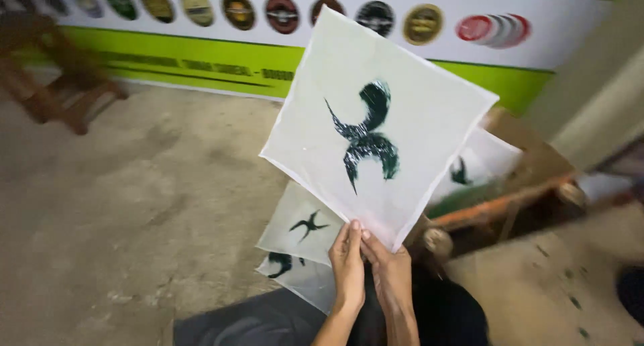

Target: Painting a black graphic design onto a white kite using a brush and ink in a workshop setting.

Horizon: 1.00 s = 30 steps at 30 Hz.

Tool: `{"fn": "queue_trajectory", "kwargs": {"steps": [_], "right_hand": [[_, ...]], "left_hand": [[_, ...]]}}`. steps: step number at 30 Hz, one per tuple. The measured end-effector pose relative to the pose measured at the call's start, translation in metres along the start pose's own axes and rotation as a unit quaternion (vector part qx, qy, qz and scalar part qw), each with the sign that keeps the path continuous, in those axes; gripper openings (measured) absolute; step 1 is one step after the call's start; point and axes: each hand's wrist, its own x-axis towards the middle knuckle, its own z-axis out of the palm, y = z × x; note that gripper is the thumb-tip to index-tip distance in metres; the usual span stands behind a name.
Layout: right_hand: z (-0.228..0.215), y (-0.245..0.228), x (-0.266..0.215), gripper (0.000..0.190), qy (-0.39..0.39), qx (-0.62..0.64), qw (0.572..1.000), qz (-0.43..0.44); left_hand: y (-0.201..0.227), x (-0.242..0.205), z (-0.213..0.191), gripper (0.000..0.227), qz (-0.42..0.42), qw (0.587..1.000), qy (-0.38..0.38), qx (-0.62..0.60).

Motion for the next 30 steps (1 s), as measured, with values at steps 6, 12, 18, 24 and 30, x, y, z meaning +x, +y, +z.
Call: {"fn": "queue_trajectory", "kwargs": {"steps": [6,12,18,24,30], "right_hand": [[0.008,0.062,0.043,0.033,-0.003,-0.027,0.999,0.036],[0.011,0.088,0.067,0.036,-0.032,-0.067,0.996,0.045],[0.008,0.122,0.103,0.037,-0.048,-0.061,0.994,0.083],[-0.005,0.175,0.140,0.040,0.032,-0.056,0.996,0.065],[-0.047,0.237,0.189,0.049,0.061,-0.206,0.977,0.017]], "left_hand": [[-0.009,0.033,-0.044,0.046,0.025,0.998,0.056,0.031],[-0.028,0.058,-0.066,0.048,0.025,0.994,0.078,0.076],[-0.052,0.083,-0.087,0.051,0.021,0.987,0.107,0.120],[-0.089,0.104,-0.112,0.053,-0.008,0.975,0.144,0.170],[-0.138,0.122,-0.140,0.055,-0.021,0.961,0.171,0.217]]}}
